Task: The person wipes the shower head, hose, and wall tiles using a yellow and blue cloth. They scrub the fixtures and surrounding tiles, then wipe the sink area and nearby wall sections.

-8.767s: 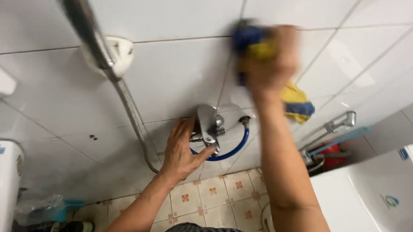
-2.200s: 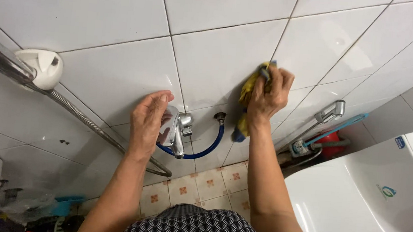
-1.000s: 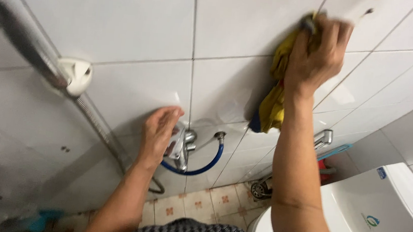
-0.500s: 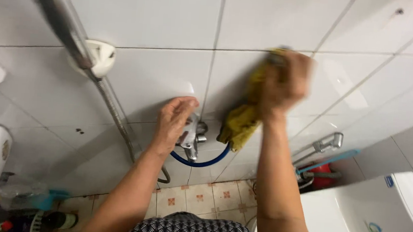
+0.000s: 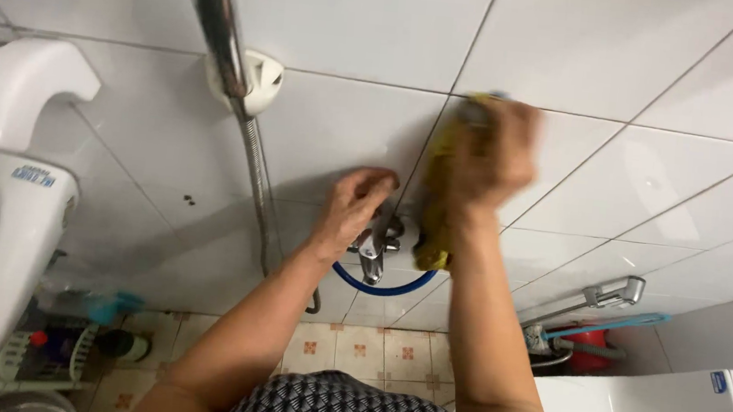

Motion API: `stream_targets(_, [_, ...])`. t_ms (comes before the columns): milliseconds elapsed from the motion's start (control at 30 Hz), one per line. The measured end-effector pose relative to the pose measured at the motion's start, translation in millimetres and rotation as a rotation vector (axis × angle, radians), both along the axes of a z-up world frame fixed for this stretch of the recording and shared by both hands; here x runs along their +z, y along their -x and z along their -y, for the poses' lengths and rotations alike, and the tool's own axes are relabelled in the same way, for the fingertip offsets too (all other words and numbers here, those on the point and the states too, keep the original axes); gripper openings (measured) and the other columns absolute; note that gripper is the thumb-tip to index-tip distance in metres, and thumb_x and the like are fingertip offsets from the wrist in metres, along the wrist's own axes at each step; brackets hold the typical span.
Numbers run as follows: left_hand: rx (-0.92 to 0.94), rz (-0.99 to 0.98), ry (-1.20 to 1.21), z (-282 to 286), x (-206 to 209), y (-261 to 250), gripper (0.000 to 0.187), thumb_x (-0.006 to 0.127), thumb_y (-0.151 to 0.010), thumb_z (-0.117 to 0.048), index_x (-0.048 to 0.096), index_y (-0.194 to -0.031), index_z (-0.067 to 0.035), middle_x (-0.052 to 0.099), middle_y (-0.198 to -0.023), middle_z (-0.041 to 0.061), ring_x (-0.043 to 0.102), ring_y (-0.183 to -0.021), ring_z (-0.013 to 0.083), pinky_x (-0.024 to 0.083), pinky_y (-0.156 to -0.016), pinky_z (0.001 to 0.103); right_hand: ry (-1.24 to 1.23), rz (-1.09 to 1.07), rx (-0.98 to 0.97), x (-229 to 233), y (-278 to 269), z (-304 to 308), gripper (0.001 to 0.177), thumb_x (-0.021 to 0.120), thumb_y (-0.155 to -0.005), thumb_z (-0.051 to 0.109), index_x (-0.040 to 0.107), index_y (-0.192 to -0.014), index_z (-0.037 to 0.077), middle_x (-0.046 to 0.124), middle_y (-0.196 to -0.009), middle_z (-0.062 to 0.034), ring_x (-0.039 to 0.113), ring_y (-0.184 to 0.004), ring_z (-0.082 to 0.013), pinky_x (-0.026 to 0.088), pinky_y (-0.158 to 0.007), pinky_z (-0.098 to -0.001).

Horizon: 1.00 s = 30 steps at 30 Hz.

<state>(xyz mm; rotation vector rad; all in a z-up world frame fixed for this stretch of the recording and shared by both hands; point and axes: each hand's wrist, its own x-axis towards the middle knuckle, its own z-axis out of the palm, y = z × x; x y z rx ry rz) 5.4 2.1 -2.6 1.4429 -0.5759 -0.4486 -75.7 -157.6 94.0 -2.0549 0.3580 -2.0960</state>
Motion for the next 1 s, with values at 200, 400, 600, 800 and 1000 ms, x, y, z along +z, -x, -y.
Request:
stream_targets(200, [-0.024,0.068,0.144,-23,15,-2,0.048,0.069,-0.095,-0.041,0.070,-0.125,-0.002,0.072,-0.114,0.014,0.064,-0.104,0.0242,0.053,-0.089,0.037,0.115,-0.135,0.165,7,-4,-23,0.031,0.082,-0.086,-0.003,0.070,-0.112,0.008,0.066,-0.110,-0.0098,0.070,-0.096,-0.0277,0.058,-0.080,-0.0386])
stream_targets(400, [0.131,0.126,0.127,-42,38,6,0.048,0.067,-0.095,-0.042,0.070,-0.123,-0.004,0.075,-0.113,0.007,0.069,-0.107,0.0173,0.056,-0.095,0.033,0.061,-0.093,0.147,14,-16,-57,0.029,0.083,-0.084,-0.002,0.070,-0.109,0.006,0.067,-0.106,-0.0107,0.070,-0.089,-0.0261,0.057,-0.074,-0.0373])
stream_targets(600, [0.132,0.171,0.220,-53,48,-11,0.039,0.065,-0.097,-0.040,0.066,-0.124,-0.011,0.072,-0.118,0.005,0.068,-0.113,0.0167,0.057,-0.101,0.038,0.075,-0.126,0.113,12,-17,-43,0.029,0.083,-0.087,-0.005,0.070,-0.111,0.005,0.065,-0.109,-0.0081,0.072,-0.093,-0.0215,0.062,-0.076,-0.0318])
stream_targets(800, [0.117,0.147,0.134,-55,46,-18,0.036,0.066,-0.096,-0.038,0.069,-0.117,-0.010,0.075,-0.112,0.006,0.069,-0.108,0.0157,0.057,-0.100,0.036,0.061,-0.053,0.010,14,-25,-46,0.028,0.083,-0.086,-0.004,0.070,-0.109,0.006,0.064,-0.108,-0.0064,0.072,-0.092,-0.0184,0.064,-0.076,-0.0291])
stream_targets(1000, [0.031,0.147,0.267,-61,62,-19,0.037,0.065,-0.097,-0.036,0.069,-0.118,-0.006,0.074,-0.113,0.006,0.067,-0.113,0.0181,0.053,-0.104,0.034,0.191,-0.036,-0.112,43,-31,-43,0.028,0.083,-0.079,-0.003,0.071,-0.103,0.007,0.064,-0.101,-0.0064,0.069,-0.080,-0.0190,0.057,-0.060,-0.0297])
